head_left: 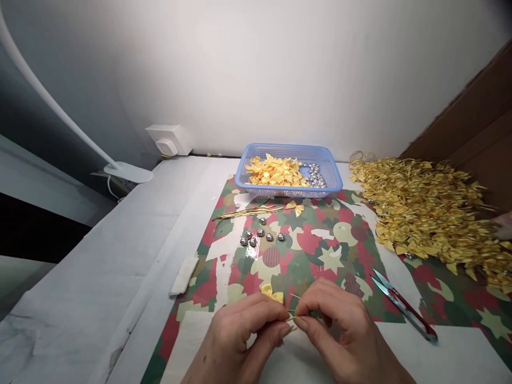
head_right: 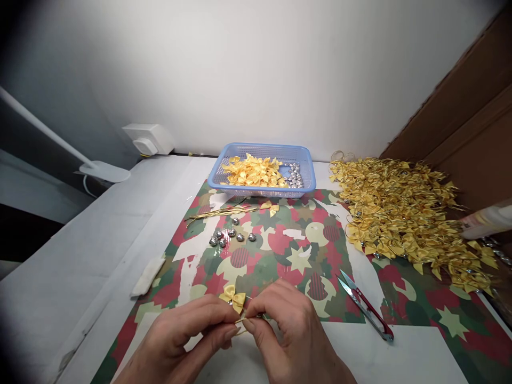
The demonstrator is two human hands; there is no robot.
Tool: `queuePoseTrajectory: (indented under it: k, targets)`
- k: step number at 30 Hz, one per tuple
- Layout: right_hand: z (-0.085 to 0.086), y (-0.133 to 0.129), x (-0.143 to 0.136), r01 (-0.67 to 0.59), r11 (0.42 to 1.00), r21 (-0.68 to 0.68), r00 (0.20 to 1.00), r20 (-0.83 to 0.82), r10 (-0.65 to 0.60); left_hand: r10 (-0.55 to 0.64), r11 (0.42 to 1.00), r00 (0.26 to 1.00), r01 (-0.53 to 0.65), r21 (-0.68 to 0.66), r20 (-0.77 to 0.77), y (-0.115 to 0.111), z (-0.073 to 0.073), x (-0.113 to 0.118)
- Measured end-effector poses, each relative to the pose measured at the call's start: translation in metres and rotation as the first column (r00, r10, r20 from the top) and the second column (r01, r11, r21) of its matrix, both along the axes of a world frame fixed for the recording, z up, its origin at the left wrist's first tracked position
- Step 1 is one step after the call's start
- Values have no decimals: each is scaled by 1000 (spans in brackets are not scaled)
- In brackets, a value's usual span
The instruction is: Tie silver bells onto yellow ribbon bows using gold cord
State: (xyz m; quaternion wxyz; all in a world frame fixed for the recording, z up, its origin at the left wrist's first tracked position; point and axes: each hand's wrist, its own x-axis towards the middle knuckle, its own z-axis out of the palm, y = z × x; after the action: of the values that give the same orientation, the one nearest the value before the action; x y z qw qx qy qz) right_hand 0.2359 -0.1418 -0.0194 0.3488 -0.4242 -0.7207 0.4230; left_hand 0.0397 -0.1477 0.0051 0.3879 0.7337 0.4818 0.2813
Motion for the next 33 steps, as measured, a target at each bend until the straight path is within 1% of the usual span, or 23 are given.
queuePoseTrajectory:
  k: [2,4,10,13,15,17,19,21,23,26,29,33]
  targets:
    - [0,0,-1,21,1000,-13,1000,-11,-21,-6,1000,1000,6,8,0,-1,0,0]
    - [0,0,-1,11,999,-31,1000,-13,-11,-3,1000,1000,3,-14,1,-1,0,0]
    - [0,-2,-1,1,992,-122,997,-77,-11,13,982,999,-19,-189,-31,0,4,-1]
    - [2,0,-2,-19,999,-43,996,-85,15,3,976,999,-11,-216,-38,1,4,-2]
    - [5,3,-3,-33,999,26,998,-53,35,-6,976,999,-2,-217,-39,0,4,-1]
    - [6,4,-3,-46,997,64,999,-14,47,-4,975,999,-6,-223,-45,-1,3,0]
    - [6,4,-2,-56,995,77,998,-1,56,-5,970,998,-9,-243,-59,-1,3,-2]
    - [5,3,1,-69,996,61,998,1,69,12,966,997,-29,-256,-70,0,2,-6]
    - [4,2,4,-96,995,19,995,-1,96,64,971,995,-80,-223,-81,4,2,-14]
    - [5,1,8,-110,992,-69,994,-27,108,142,984,983,-153,-94,-118,10,0,-25]
    - [7,0,9,-106,982,-156,993,-64,97,125,990,978,-134,-45,-168,12,-4,-27]
    - [7,-1,7,-80,983,-162,991,-118,62,72,994,972,-90,-70,-225,14,-7,-18]
